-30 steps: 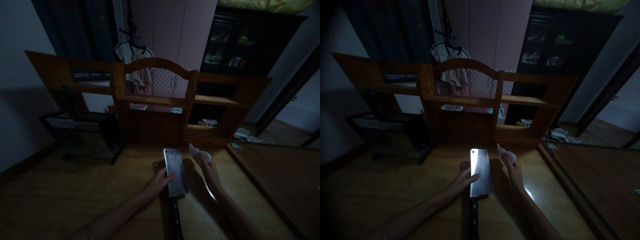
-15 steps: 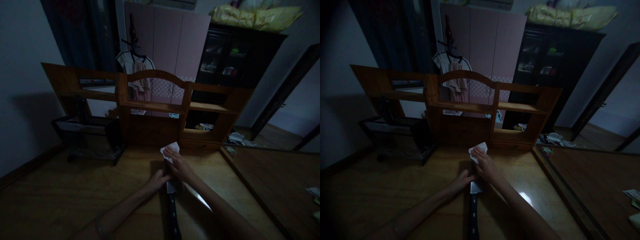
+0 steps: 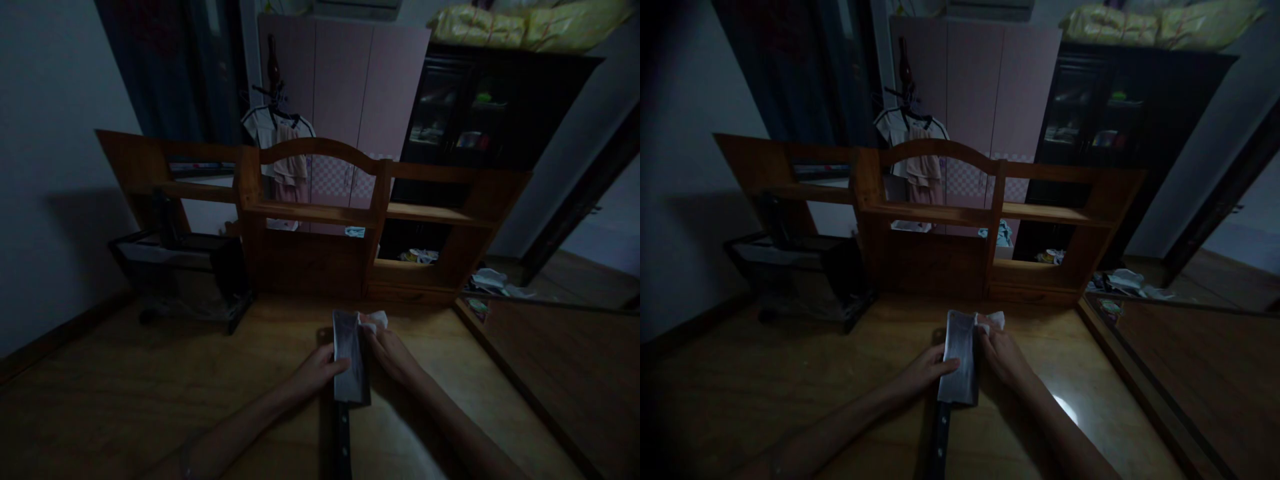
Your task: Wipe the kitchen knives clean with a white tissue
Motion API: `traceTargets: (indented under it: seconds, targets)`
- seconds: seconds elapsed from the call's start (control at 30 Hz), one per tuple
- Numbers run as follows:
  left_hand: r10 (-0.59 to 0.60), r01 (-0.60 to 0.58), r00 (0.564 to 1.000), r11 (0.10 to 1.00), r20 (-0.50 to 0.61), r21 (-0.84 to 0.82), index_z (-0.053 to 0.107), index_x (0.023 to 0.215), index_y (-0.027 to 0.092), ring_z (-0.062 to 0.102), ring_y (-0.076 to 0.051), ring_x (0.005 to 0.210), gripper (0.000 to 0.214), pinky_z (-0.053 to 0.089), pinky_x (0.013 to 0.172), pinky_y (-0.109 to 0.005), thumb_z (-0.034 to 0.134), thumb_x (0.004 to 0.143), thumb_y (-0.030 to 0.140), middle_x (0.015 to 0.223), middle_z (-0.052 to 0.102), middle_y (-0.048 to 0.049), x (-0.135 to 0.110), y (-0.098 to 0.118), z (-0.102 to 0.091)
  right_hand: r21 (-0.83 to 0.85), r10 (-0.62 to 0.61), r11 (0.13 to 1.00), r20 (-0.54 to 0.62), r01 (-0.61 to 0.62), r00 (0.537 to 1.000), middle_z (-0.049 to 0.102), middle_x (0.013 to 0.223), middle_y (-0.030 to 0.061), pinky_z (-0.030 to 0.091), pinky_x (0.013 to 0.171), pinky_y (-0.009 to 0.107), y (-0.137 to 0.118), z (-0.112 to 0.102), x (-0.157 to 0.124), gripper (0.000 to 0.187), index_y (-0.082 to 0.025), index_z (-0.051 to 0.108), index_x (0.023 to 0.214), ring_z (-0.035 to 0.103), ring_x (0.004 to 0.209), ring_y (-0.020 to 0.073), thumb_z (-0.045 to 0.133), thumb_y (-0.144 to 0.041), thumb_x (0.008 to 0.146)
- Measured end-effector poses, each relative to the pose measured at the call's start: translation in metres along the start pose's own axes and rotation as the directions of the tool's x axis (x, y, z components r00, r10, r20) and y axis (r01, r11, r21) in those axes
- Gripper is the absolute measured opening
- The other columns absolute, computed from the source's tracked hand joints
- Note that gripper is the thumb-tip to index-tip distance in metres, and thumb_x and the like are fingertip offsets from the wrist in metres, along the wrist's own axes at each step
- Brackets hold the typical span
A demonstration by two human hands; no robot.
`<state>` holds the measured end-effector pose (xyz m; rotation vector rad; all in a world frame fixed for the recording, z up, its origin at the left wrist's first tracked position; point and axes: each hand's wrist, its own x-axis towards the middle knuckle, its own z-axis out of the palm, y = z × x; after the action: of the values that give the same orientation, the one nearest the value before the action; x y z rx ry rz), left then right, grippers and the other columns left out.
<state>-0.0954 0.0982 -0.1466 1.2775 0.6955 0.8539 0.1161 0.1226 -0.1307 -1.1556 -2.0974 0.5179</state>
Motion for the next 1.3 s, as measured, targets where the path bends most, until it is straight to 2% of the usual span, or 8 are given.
traceTargets:
  seconds: [0.1, 0.23, 0.37, 0.5, 0.6, 0.8, 0.97, 1.3]
  targets:
    - [-0.002, 0.003, 1.0, 0.999, -0.016, 0.046, 0.066, 0.105, 0.011, 0.061, -0.024, 0.095, 0.04, 0.045, 0.084, -0.033, 0.067, 0.079, 0.041, 0.102, 0.068, -0.0088, 0.0, 0.002, 0.001, -0.085, -0.018, 0.996, -0.066, 0.012, 0.998, 0.047, 0.141, 0.0073, 0.029, 0.112, 0.047, 0.0, 0.001, 0.003, 0.044, -0.022, 0.045, 0.139, 0.039, 0.133, 0.0249, 0.032, -0.038, 0.1]
    - [-0.006, 0.006, 1.0, 0.999, -0.003, 0.046, 0.065, 0.11, 0.013, 0.061, -0.025, 0.098, 0.042, 0.045, 0.087, -0.033, 0.067, 0.079, 0.042, 0.106, 0.068, -0.0083, 0.001, 0.0, 0.0, -0.161, -0.13, 0.98, -0.084, 0.115, 0.988, 0.031, 0.151, 0.0056, 0.023, 0.115, 0.048, -0.016, 0.005, 0.004, 0.048, -0.021, 0.03, 0.146, 0.025, 0.14, 0.0229, 0.034, -0.033, 0.1]
    - [-0.005, 0.006, 1.0, 0.998, -0.007, 0.059, 0.065, 0.112, 0.013, 0.06, -0.025, 0.101, 0.041, 0.044, 0.091, -0.034, 0.068, 0.078, 0.036, 0.107, 0.069, -0.0073, 0.003, -0.001, 0.0, -0.146, -0.241, 0.96, 0.003, 0.239, 0.971, 0.026, 0.152, 0.0047, 0.026, 0.115, 0.045, -0.037, 0.006, 0.003, 0.049, -0.023, 0.025, 0.148, 0.023, 0.14, 0.0212, 0.034, -0.029, 0.1]
    - [0.006, -0.006, 1.0, 0.997, -0.008, 0.083, 0.068, 0.104, 0.012, 0.06, -0.027, 0.101, 0.037, 0.044, 0.091, -0.035, 0.068, 0.077, 0.036, 0.103, 0.07, -0.0083, 0.002, 0.007, 0.002, -0.1, -0.311, 0.948, -0.098, 0.302, 0.945, 0.026, 0.153, 0.0042, 0.027, 0.114, 0.047, -0.043, 0.001, 0.002, 0.048, -0.023, 0.026, 0.148, 0.023, 0.14, 0.022, 0.032, -0.026, 0.1]
    - [0.046, -0.048, 0.999, 0.993, 0.022, 0.107, 0.068, 0.108, 0.013, 0.058, -0.028, 0.105, 0.038, 0.042, 0.093, -0.036, 0.067, 0.078, 0.036, 0.104, 0.069, -0.0088, 0.001, 0.012, 0.002, -0.062, -0.282, 0.959, -0.189, 0.276, 0.94, 0.025, 0.153, 0.003, 0.025, 0.115, 0.047, -0.045, 0.002, 0.0, 0.048, -0.025, 0.025, 0.148, 0.021, 0.141, 0.0217, 0.031, -0.026, 0.1]
    - [0.033, -0.03, 0.999, 0.993, -0.025, 0.116, 0.068, 0.104, 0.011, 0.059, -0.027, 0.102, 0.038, 0.043, 0.092, -0.037, 0.069, 0.075, 0.036, 0.105, 0.069, -0.0092, 0.004, 0.002, -0.002, -0.016, -0.242, 0.969, 0.116, 0.245, 0.963, 0.022, 0.153, 0.0022, 0.023, 0.116, 0.044, -0.048, 0.019, -0.002, 0.048, -0.025, 0.024, 0.147, 0.018, 0.141, 0.0202, 0.033, -0.031, 0.101]
    - [-0.014, 0.015, 1.0, 0.997, -0.014, 0.078, 0.067, 0.104, 0.012, 0.062, -0.025, 0.095, 0.037, 0.045, 0.087, -0.036, 0.068, 0.077, 0.038, 0.099, 0.07, -0.0088, 0.003, 0.001, -0.002, 0.017, -0.173, 0.985, 0.106, 0.172, 0.979, 0.026, 0.152, 0.0022, 0.022, 0.116, 0.046, -0.036, 0.015, -0.002, 0.046, -0.026, 0.029, 0.146, 0.018, 0.141, 0.0213, 0.034, -0.033, 0.101]
    - [-0.089, 0.09, 0.996, 0.996, -0.032, 0.029, 0.067, 0.095, 0.012, 0.064, -0.022, 0.082, 0.038, 0.046, 0.079, -0.034, 0.072, 0.073, 0.042, 0.09, 0.069, -0.0087, 0.003, 0.001, -0.002, -0.056, -0.046, 0.997, 0.038, 0.048, 0.998, 0.041, 0.143, 0.0035, 0.033, 0.111, 0.047, -0.007, 0.012, 0.0, 0.043, -0.024, 0.044, 0.139, 0.038, 0.133, 0.0256, 0.039, -0.036, 0.098]
